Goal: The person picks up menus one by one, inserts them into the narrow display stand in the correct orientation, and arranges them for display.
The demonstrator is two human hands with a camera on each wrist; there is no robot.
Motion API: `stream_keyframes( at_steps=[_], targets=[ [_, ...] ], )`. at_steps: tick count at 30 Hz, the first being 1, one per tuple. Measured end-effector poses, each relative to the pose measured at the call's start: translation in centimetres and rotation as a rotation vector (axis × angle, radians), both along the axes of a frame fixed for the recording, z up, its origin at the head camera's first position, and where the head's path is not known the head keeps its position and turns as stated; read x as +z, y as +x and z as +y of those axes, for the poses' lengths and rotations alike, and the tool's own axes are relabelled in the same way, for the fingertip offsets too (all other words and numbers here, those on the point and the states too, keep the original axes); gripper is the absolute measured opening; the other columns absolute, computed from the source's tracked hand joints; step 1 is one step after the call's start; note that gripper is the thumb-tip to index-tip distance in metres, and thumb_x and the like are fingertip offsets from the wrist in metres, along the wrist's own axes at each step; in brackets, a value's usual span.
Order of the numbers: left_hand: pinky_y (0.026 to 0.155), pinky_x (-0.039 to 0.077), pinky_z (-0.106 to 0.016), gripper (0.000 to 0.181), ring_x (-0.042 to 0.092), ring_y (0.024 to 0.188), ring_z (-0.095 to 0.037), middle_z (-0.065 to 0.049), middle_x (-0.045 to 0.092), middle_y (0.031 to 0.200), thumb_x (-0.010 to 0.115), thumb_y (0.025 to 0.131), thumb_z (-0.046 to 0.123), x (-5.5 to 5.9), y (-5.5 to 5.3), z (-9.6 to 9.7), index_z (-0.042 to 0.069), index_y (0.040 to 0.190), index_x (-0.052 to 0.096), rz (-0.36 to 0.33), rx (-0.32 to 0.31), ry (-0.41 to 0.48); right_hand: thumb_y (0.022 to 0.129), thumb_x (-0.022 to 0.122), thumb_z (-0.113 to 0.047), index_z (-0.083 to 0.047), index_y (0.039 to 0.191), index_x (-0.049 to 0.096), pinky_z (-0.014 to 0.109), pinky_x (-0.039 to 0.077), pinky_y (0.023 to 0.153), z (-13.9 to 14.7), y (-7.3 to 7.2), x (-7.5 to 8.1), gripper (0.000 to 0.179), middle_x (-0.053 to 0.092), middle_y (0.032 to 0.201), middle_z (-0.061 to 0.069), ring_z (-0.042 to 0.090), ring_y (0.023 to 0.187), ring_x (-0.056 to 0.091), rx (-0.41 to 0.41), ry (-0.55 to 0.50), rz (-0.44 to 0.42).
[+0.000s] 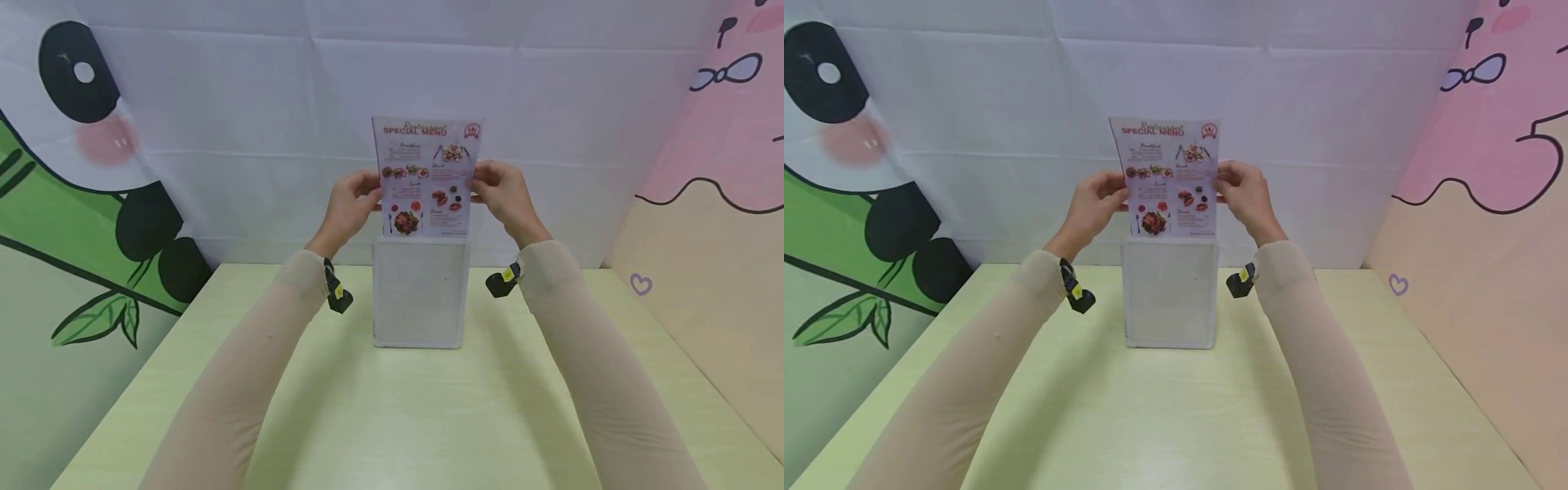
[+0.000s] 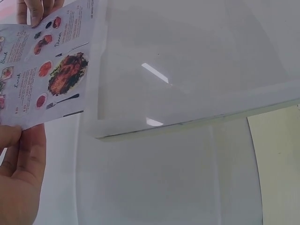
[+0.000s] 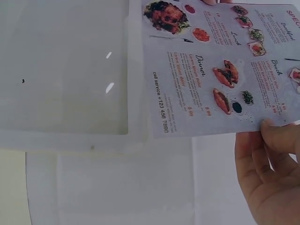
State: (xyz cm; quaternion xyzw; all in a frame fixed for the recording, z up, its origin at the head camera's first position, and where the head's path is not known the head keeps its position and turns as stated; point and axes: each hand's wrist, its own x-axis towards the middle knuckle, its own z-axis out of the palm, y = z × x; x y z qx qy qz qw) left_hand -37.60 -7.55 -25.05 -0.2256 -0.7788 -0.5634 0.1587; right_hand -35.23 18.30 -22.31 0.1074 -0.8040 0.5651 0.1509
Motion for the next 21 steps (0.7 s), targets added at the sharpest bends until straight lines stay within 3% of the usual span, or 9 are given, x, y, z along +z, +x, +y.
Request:
stream_keyframes(
  at_steps=[11,21],
  targets=[
    [0.076,0.057,-0.027,0.02,0.063,0.089,-0.016,-0.016,0.065,0.103,0.055,0.095,0.001,-0.12,-0.06,0.09,-0.001,0.113,0.063,0.025,0.009,0.024,0.098,0.053,-0.005,-0.001,0.12,0.061,0.033,0.053,0.09,0.0,-0.33,0.05,0.024,0.064,0.116,0.014,0.018,0.099,0.062,-0.004,0.027,-0.016],
    [0.076,0.056,-0.027,0.02,0.062,0.09,-0.017,-0.015,0.064,0.105,0.055,0.096,0.003,-0.35,-0.15,0.02,0.0,0.114,0.063,0.017,0.021,0.002,0.097,0.053,-0.005,-0.002,0.121,0.06,0.035,0.053,0.091,-0.15,-0.45,0.17,0.025,0.063,0.115,0.014,0.02,0.1,0.061,0.007,0.029,-0.023]
  ],
)
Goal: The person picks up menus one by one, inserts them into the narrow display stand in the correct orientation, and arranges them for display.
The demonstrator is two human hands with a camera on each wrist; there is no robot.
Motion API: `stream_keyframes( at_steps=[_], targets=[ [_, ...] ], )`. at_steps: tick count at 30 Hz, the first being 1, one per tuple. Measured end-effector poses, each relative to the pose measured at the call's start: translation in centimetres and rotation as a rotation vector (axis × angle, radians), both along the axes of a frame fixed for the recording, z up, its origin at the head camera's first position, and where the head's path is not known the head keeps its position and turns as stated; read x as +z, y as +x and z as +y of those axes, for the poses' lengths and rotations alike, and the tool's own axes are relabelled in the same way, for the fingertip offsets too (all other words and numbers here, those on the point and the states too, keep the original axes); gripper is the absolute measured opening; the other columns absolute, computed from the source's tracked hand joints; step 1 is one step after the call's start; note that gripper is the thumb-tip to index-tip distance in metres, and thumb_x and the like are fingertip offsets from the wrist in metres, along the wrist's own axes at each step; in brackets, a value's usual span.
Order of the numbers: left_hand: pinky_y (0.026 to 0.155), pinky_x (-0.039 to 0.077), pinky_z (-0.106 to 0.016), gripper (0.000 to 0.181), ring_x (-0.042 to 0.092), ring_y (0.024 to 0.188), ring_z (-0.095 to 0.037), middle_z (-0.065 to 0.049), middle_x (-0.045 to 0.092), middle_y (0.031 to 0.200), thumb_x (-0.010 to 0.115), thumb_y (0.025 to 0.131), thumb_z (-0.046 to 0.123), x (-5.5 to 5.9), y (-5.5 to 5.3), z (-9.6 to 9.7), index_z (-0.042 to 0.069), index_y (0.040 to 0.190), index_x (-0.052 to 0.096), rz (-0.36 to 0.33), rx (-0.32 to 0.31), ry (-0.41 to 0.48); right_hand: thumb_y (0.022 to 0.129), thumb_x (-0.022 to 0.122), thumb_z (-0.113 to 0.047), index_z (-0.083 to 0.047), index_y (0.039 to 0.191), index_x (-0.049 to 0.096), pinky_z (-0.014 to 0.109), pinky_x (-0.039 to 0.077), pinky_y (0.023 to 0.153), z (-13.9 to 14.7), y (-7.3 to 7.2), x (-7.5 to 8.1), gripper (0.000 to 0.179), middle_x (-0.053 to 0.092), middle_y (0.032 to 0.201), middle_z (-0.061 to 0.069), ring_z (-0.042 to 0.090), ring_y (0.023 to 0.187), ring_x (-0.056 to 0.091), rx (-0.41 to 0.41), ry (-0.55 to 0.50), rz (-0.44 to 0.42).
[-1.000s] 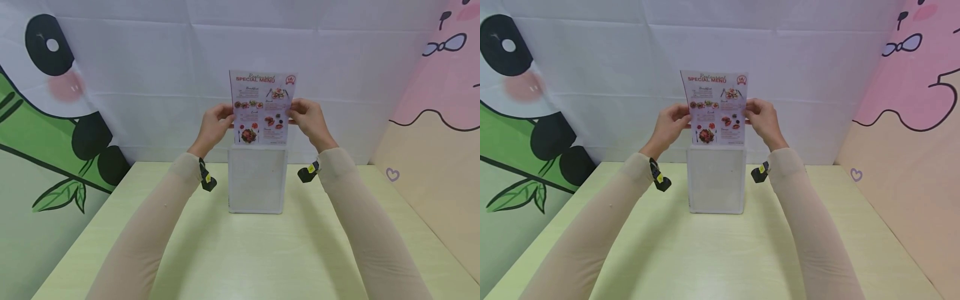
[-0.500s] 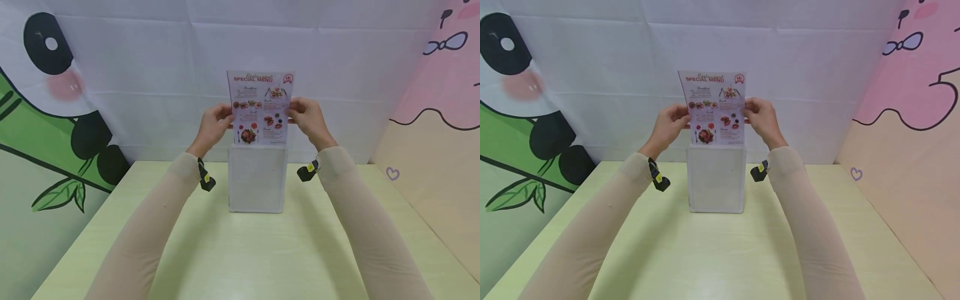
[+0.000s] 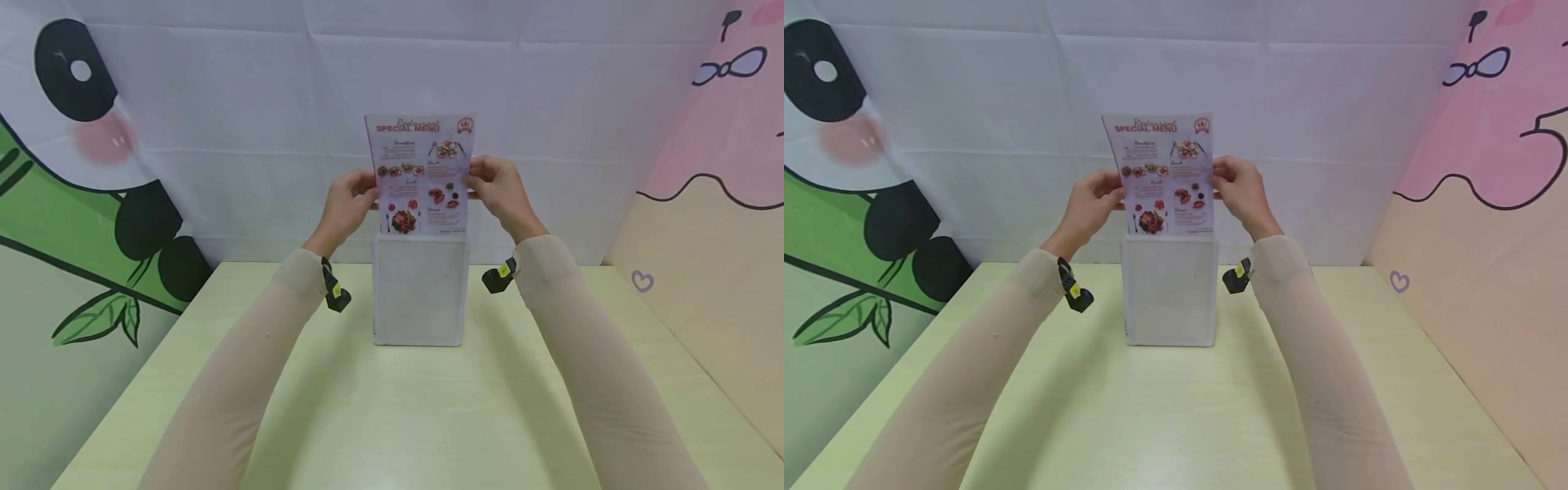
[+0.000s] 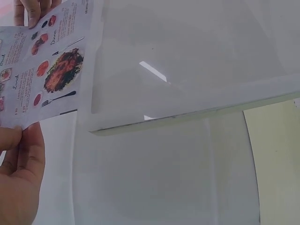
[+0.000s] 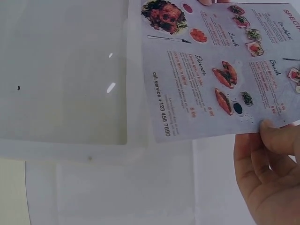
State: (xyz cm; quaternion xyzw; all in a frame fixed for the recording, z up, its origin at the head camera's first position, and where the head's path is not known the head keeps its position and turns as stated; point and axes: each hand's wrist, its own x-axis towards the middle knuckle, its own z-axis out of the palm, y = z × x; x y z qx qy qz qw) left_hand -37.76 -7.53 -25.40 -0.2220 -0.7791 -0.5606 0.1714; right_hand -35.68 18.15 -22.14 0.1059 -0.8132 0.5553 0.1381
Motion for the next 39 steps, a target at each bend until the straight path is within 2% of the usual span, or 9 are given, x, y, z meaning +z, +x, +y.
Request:
stream_keyframes(
  at_steps=[11,23,28,34,39],
  targets=[
    [0.077,0.057,-0.028,0.02,0.063,0.092,-0.019,-0.016,0.065,0.106,0.055,0.096,0.004,-0.3,0.1,-0.3,0.0,0.114,0.062,-0.002,0.001,-0.005,0.098,0.052,-0.005,-0.002,0.121,0.061,0.035,0.052,0.092,-0.3,0.0,0.1,0.026,0.064,0.113,0.012,0.019,0.1,0.061,0.01,0.003,0.009],
    [0.075,0.056,-0.027,0.019,0.062,0.088,-0.017,-0.016,0.064,0.103,0.054,0.096,0.002,-0.8,0.3,-0.5,-0.001,0.113,0.063,-0.009,-0.012,-0.004,0.097,0.052,-0.004,-0.003,0.126,0.058,0.035,0.052,0.093,-0.2,0.3,-0.4,0.03,0.062,0.12,0.015,0.021,0.103,0.061,0.023,0.011,-0.039],
    [0.077,0.056,-0.027,0.021,0.062,0.092,-0.019,-0.016,0.064,0.106,0.054,0.096,0.003,-1.1,0.3,-0.6,0.0,0.115,0.062,-0.026,-0.029,-0.01,0.097,0.053,-0.004,-0.002,0.126,0.058,0.038,0.052,0.094,0.1,0.3,-0.9,0.03,0.062,0.122,0.017,0.023,0.103,0.062,0.048,0.004,-0.039],
    [0.08,0.056,-0.029,0.023,0.062,0.097,-0.022,-0.016,0.063,0.111,0.054,0.096,0.004,-1.3,0.3,-0.7,0.001,0.118,0.061,-0.046,-0.049,-0.019,0.097,0.053,-0.006,-0.004,0.128,0.057,0.033,0.053,0.091,0.4,0.2,-1.3,0.031,0.062,0.125,0.016,0.022,0.104,0.063,0.044,0.003,-0.068],
    [0.083,0.055,-0.029,0.024,0.062,0.099,-0.022,-0.016,0.063,0.112,0.054,0.097,0.005,-1.2,0.5,-0.7,0.001,0.12,0.06,-0.058,-0.048,-0.035,0.098,0.053,-0.007,-0.005,0.13,0.056,0.033,0.052,0.092,0.5,0.3,-1.5,0.032,0.062,0.124,0.015,0.023,0.104,0.062,0.051,0.001,-0.086]
  ],
)
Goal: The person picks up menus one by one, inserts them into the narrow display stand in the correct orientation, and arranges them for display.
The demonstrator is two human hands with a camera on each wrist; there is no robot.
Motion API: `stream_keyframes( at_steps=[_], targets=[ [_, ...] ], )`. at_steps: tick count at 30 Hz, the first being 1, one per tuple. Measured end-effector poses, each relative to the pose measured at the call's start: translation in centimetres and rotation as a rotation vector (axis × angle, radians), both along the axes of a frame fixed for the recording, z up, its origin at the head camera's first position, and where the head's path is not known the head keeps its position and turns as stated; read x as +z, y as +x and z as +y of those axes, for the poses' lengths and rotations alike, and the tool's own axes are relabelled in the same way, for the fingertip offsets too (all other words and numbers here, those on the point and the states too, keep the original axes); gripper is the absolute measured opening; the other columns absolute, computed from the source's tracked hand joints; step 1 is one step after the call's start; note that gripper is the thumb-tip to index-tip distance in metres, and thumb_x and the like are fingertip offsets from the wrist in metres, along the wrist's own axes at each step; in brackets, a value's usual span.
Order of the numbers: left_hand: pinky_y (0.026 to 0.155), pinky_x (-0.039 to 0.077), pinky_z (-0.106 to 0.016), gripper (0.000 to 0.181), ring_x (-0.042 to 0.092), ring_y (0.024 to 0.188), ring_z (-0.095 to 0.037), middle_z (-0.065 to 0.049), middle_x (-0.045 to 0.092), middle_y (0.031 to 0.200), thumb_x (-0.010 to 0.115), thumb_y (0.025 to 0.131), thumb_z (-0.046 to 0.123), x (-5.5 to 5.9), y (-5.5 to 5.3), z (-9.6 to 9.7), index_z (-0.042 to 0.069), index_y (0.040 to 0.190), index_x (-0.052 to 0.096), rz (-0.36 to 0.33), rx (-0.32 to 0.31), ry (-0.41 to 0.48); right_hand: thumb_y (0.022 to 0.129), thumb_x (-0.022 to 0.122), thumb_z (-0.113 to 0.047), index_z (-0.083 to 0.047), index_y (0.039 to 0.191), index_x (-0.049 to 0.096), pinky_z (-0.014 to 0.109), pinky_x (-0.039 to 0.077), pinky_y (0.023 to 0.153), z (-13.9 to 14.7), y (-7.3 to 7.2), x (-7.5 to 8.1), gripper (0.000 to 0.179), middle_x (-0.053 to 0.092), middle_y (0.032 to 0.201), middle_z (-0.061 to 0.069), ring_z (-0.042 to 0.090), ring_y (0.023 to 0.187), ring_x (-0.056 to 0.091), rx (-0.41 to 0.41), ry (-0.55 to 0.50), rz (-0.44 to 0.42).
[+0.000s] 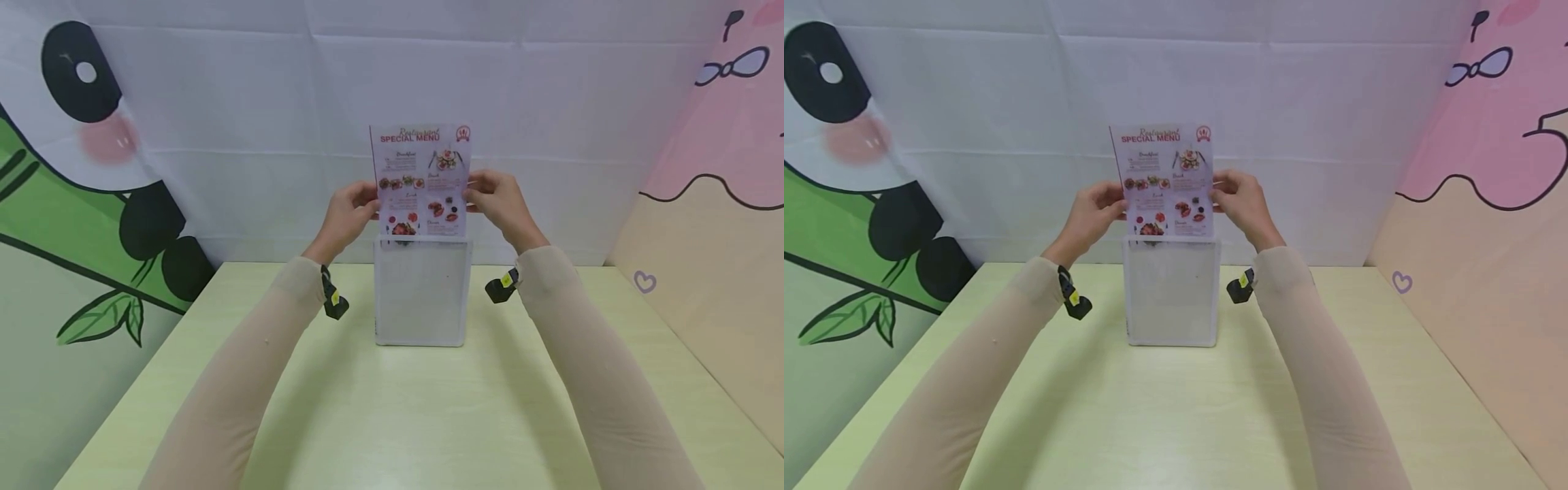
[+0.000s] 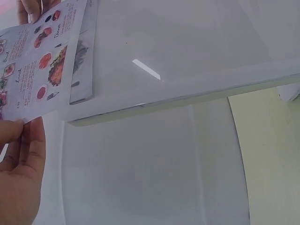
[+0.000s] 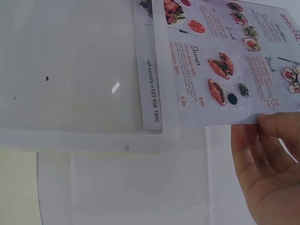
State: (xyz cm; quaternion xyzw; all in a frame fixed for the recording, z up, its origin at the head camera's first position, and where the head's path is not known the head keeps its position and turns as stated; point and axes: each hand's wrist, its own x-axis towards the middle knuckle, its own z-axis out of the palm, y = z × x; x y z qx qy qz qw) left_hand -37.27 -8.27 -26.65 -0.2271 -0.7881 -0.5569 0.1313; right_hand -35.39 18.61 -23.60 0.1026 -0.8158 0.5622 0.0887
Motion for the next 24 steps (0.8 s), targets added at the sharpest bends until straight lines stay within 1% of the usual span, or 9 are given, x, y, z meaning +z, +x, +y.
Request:
stream_keyframes(
  at_steps=[9,16,24],
  targets=[
    [0.084,0.055,-0.031,0.023,0.063,0.098,-0.022,-0.015,0.065,0.11,0.056,0.096,0.004,-0.3,0.2,0.1,0.001,0.118,0.061,-0.002,0.001,-0.019,0.097,0.054,-0.007,-0.004,0.129,0.056,0.034,0.053,0.091,0.2,0.3,-0.6,0.032,0.062,0.122,0.016,0.021,0.101,0.063,0.018,-0.007,-0.002],
    [0.086,0.055,-0.031,0.023,0.063,0.099,-0.023,-0.015,0.065,0.111,0.057,0.095,0.004,-0.6,0.2,-0.1,0.001,0.118,0.062,-0.012,-0.002,-0.029,0.097,0.054,-0.006,-0.002,0.125,0.057,0.033,0.053,0.09,0.2,0.3,-1.0,0.029,0.063,0.118,0.016,0.02,0.099,0.063,0.022,-0.008,-0.011],
    [0.086,0.055,-0.031,0.023,0.064,0.099,-0.023,-0.015,0.065,0.111,0.057,0.095,0.004,-0.9,0.3,-0.2,0.001,0.117,0.062,-0.029,-0.016,-0.031,0.097,0.054,-0.008,-0.002,0.125,0.057,0.035,0.053,0.091,0.2,0.4,-1.5,0.028,0.062,0.119,0.014,0.021,0.1,0.062,0.017,0.01,-0.029]
  ],
)
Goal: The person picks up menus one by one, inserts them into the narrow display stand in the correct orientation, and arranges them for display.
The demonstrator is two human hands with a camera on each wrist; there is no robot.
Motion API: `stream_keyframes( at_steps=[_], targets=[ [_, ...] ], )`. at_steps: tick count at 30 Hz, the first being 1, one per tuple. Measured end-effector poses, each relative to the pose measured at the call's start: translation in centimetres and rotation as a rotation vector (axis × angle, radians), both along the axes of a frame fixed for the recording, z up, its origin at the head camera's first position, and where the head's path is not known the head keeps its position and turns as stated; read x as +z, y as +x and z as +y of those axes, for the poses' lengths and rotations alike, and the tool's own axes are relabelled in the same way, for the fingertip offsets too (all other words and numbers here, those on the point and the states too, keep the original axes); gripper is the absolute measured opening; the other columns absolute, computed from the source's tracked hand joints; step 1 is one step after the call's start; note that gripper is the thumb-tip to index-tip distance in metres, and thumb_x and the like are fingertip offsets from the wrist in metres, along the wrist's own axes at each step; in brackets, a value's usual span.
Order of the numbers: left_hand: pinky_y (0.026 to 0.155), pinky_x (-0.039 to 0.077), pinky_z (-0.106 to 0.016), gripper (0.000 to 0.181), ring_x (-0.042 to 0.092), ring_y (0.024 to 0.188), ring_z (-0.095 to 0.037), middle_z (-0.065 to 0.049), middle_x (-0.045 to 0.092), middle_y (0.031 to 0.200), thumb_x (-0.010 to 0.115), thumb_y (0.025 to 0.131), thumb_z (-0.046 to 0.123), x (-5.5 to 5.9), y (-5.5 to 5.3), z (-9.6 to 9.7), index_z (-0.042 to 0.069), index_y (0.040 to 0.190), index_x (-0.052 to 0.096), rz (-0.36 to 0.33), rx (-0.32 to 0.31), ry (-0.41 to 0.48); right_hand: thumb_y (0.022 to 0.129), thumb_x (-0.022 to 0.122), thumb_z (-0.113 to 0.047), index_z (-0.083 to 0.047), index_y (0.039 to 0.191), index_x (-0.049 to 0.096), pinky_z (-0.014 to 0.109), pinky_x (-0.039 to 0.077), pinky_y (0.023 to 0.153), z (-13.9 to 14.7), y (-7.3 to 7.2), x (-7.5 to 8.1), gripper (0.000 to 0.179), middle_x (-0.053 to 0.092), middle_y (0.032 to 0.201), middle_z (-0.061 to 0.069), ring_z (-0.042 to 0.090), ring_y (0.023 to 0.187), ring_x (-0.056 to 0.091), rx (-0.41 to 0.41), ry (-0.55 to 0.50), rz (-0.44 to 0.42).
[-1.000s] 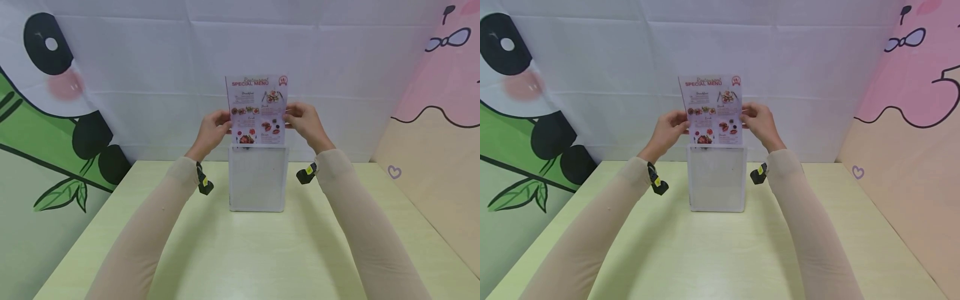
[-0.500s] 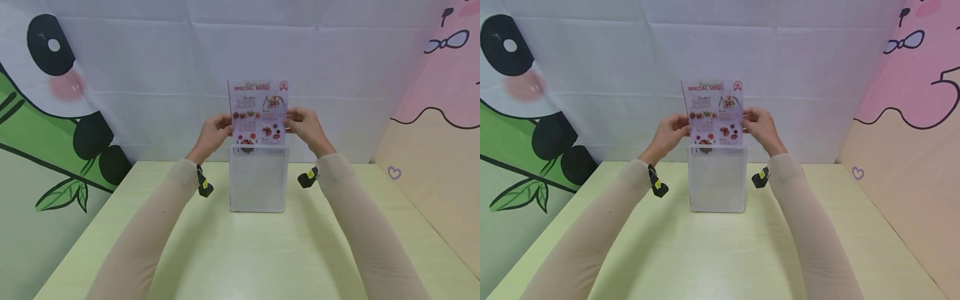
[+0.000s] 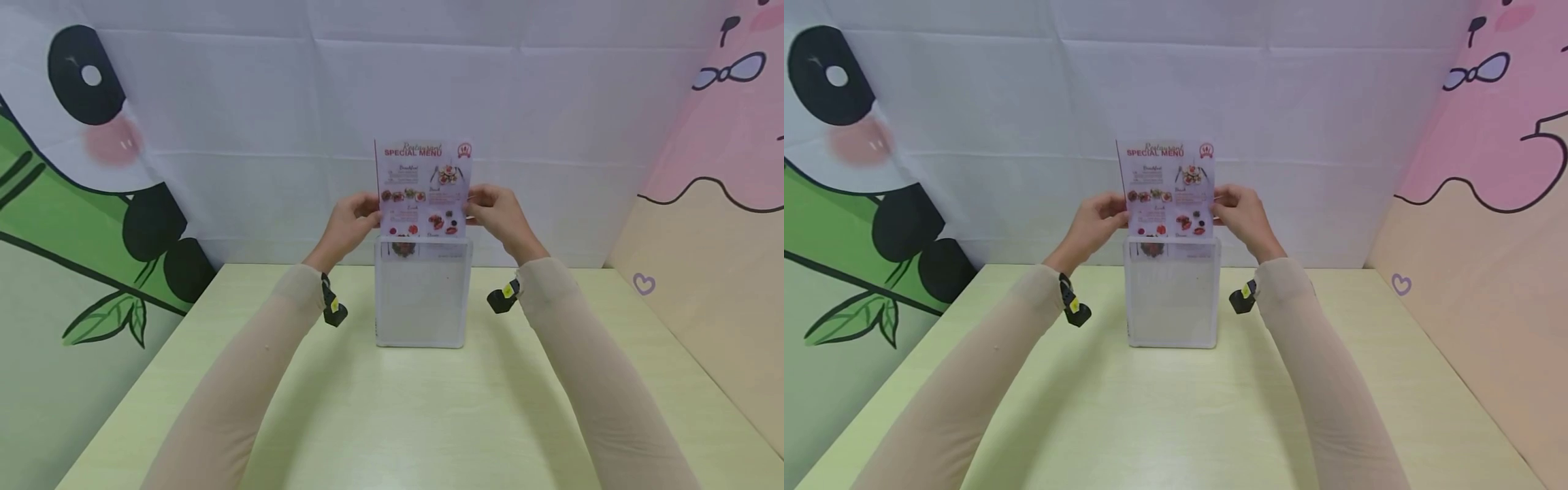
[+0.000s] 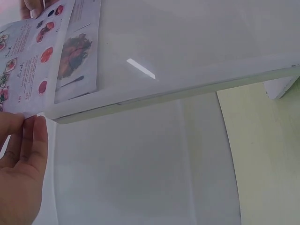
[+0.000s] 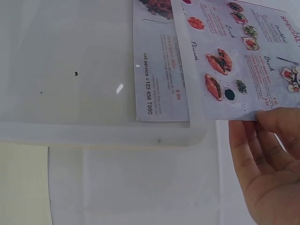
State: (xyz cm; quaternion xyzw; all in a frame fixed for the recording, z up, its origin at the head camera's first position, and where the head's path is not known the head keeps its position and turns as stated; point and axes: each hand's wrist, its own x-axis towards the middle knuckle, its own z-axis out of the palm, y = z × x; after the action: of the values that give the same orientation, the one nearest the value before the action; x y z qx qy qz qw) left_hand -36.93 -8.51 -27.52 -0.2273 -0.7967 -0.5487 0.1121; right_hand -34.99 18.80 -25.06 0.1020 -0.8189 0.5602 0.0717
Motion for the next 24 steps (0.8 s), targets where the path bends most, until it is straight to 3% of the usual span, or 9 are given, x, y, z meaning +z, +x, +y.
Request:
stream_keyframes(
  at_steps=[11,24],
  targets=[
    [0.087,0.054,-0.032,0.021,0.063,0.097,-0.024,-0.016,0.065,0.108,0.057,0.094,0.004,-0.4,0.1,-0.2,0.0,0.114,0.063,0.008,-0.003,-0.018,0.098,0.053,-0.009,-0.003,0.125,0.057,0.035,0.053,0.092,0.1,0.2,-0.6,0.028,0.062,0.12,0.015,0.022,0.102,0.062,0.002,0.017,-0.007],
    [0.09,0.053,-0.034,0.019,0.062,0.099,-0.023,-0.015,0.065,0.108,0.057,0.094,0.004,-0.9,0.1,-0.2,0.001,0.112,0.064,-0.031,-0.005,-0.044,0.098,0.056,-0.023,-0.002,0.122,0.059,0.036,0.053,0.092,0.2,0.3,-1.1,0.032,0.064,0.118,0.015,0.021,0.1,0.064,0.017,-0.011,0.003]
  ],
)
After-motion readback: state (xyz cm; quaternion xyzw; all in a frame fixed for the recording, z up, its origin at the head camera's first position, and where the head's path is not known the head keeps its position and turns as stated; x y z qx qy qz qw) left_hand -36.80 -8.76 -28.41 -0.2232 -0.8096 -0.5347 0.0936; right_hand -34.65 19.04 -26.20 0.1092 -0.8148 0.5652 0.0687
